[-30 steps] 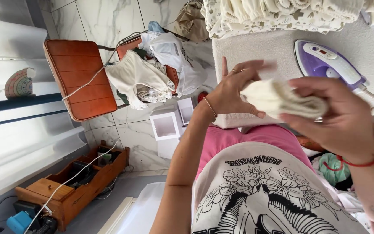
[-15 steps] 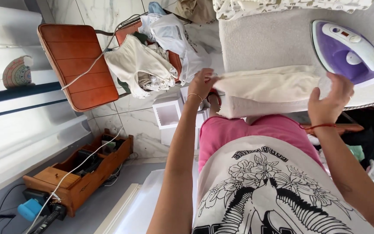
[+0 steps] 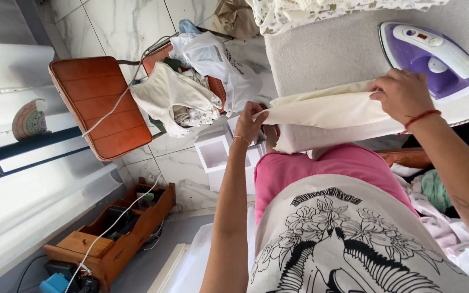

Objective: Ironing and folding small white fabric garments or components on an ironing board.

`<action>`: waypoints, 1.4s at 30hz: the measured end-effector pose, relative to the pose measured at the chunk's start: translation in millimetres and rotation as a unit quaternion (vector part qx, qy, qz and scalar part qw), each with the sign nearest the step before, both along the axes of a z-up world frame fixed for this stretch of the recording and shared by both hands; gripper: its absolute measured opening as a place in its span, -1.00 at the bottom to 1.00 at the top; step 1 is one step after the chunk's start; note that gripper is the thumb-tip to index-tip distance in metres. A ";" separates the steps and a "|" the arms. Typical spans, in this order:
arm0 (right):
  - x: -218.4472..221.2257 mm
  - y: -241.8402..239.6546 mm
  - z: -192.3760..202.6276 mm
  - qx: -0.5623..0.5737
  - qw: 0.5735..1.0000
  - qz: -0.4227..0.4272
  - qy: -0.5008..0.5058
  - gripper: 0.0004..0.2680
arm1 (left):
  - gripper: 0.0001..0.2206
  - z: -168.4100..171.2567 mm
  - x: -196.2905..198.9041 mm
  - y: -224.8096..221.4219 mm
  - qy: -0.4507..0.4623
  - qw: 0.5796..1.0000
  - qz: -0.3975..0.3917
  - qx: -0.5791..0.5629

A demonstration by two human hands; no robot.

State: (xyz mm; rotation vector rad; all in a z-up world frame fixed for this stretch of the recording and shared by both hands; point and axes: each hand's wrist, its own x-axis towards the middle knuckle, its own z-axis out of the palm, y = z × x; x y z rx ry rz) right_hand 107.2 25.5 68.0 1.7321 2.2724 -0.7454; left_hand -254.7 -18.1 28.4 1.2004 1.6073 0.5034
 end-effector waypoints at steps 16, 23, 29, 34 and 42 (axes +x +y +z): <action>-99.0 -44.6 -10.9 0.239 0.963 0.065 0.109 -0.64 | -0.16 -121.2 49.1 -27.2 -0.383 0.729 0.345 -0.451; -92.6 -41.3 23.2 0.110 0.977 -0.022 0.180 -0.47 | -0.71 -28.5 68.2 1.9 -0.325 0.715 0.613 -0.090; -53.8 -19.2 52.0 -0.165 0.736 -0.399 0.521 -0.46 | -0.63 22.4 137.7 -15.9 -0.022 0.938 0.263 0.223; -17.2 -21.3 -3.6 -0.175 0.720 -0.514 0.433 -0.59 | -0.82 65.4 187.5 -19.0 0.043 0.914 -0.087 0.394; -3.9 -28.4 10.4 -0.133 0.853 -0.430 0.265 -0.58 | -0.68 21.7 169.5 0.8 0.228 0.907 -0.147 0.321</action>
